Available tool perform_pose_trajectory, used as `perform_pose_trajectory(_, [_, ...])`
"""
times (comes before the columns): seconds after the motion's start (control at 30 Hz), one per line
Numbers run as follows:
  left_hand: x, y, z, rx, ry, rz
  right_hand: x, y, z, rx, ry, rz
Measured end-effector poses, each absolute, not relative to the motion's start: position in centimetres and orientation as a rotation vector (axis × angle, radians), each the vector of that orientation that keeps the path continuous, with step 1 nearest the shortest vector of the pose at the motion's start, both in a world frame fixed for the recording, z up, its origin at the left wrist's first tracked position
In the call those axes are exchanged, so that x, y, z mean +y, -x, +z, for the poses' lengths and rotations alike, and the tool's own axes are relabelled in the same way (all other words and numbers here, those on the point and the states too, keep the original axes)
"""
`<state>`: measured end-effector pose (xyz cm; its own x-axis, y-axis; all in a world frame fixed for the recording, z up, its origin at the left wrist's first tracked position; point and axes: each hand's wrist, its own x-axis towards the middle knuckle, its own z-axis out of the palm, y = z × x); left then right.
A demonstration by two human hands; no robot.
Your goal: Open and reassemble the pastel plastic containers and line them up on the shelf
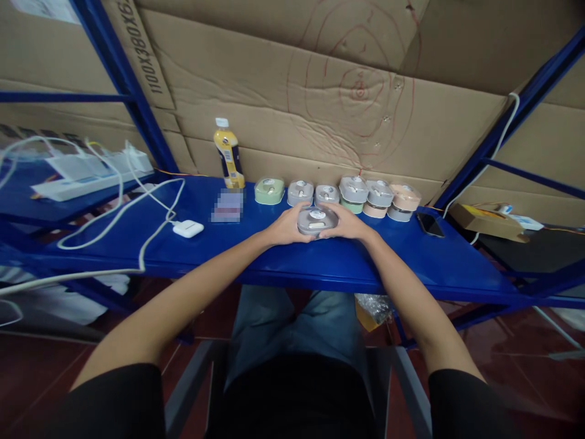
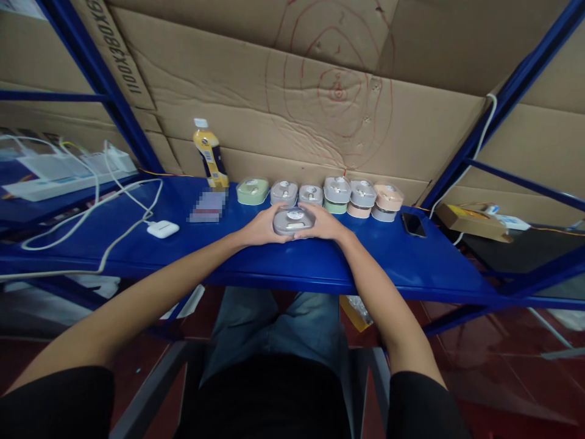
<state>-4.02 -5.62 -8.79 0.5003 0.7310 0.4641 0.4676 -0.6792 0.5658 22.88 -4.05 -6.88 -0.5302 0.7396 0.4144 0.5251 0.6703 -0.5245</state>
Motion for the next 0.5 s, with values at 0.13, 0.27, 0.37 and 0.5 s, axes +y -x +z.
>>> perform_pose_trajectory(0.13, [-5.0,4.0,-7.3,1.267,-2.264,1.274,-4.0,-25.3,-5.8,-1.906,1.117,0.388])
perform_pose_trajectory(0.27, [-1.5,0.9,-5.1,1.617,-2.02,1.458,-3.4,-27.4,-5.0,-1.61,1.207,0.225])
perform_pose_trajectory(0.37, [1.6,-3.3,-4.2,1.667,-1.933,1.407,-3.2,-27.7,-5.1,-1.577,1.248,0.176])
perform_pose_trajectory(0.5, [3.5,-8.8,-4.0,1.631,-1.861,1.42,-3.3,-27.1,-5.6,-1.63,1.232,0.182])
